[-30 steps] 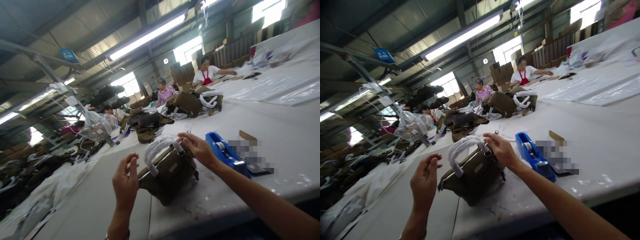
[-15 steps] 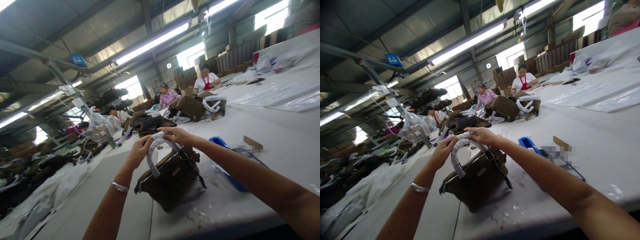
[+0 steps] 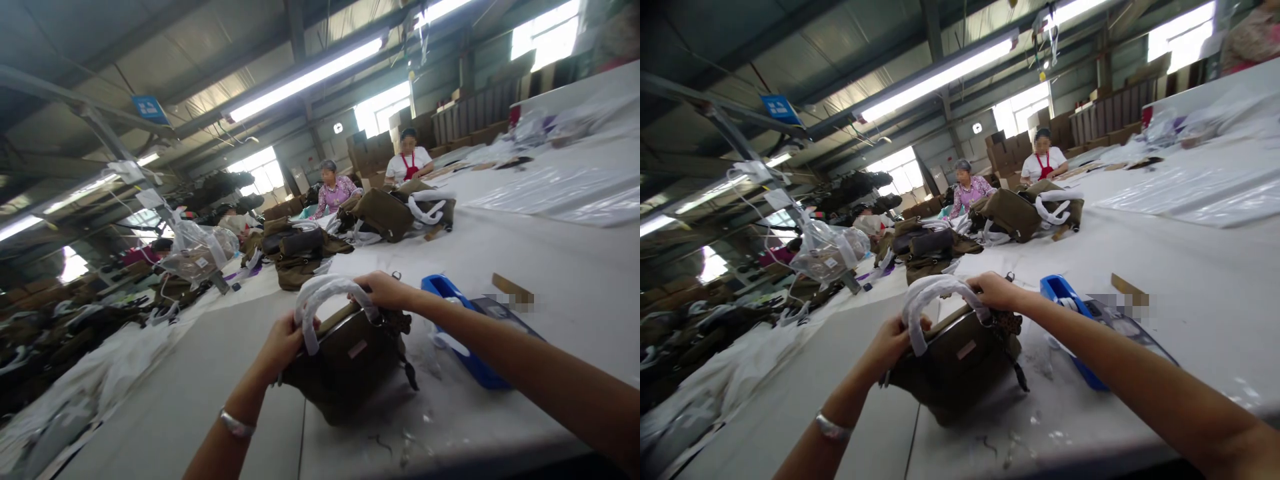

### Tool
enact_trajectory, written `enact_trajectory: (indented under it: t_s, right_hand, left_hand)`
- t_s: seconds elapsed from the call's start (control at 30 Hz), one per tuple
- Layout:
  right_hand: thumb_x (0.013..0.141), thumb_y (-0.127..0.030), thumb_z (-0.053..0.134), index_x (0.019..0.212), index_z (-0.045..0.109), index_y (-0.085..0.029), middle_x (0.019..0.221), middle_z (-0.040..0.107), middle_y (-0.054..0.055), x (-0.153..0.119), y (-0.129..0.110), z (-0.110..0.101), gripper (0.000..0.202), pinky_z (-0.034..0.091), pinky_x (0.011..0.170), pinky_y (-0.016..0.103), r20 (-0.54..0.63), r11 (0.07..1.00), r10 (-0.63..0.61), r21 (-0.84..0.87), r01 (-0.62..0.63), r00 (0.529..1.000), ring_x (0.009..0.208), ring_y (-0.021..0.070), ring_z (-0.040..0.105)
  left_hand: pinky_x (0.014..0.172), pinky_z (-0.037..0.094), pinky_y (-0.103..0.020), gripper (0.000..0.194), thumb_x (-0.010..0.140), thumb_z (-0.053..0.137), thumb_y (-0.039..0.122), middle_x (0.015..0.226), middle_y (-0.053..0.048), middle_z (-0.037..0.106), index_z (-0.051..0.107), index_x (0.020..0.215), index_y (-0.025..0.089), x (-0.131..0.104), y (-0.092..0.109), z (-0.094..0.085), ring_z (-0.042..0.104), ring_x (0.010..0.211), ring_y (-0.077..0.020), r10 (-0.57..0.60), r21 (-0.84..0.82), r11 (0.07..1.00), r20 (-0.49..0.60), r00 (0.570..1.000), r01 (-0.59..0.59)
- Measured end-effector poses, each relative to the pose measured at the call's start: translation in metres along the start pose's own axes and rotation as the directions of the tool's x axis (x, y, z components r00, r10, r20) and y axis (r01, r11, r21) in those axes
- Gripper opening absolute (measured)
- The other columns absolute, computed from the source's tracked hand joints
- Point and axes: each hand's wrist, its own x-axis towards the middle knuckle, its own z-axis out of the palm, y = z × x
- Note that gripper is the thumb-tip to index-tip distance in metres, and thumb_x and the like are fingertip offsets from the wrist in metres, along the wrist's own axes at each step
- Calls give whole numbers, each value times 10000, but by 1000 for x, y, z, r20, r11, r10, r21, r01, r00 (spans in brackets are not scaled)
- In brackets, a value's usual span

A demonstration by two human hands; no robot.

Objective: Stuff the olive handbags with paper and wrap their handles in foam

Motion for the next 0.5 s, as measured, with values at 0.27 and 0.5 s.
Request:
enact_trajectory:
  t_s: [0.27, 0.5]
  right_hand:
    - [812, -256, 655, 871, 819, -202, 866, 802, 46, 0, 0, 2, 182, 466, 703, 260, -24, 988, 75, -131, -77, 997, 807, 224, 717]
    - [809, -310, 697, 914, 843, -228, 826, 803, 62, 7, -2, 5, 197, 473, 646, 256, -70, 967, 168, -182, -178, 983, 795, 243, 736]
  left_hand:
    - [1087, 482, -430, 654, 881, 710, 405, 1370, -153, 652, 506, 1461, 184, -12, 1, -18, 613, 1274, -300, 15, -82, 997, 85, 996, -8]
    - [1189, 386, -455, 708, 962, 607, 481, 1618, -134, 391, 351, 1565, 214, -12, 50, -3, 378, 1487, -289, 390, 290, 894, -132, 911, -340]
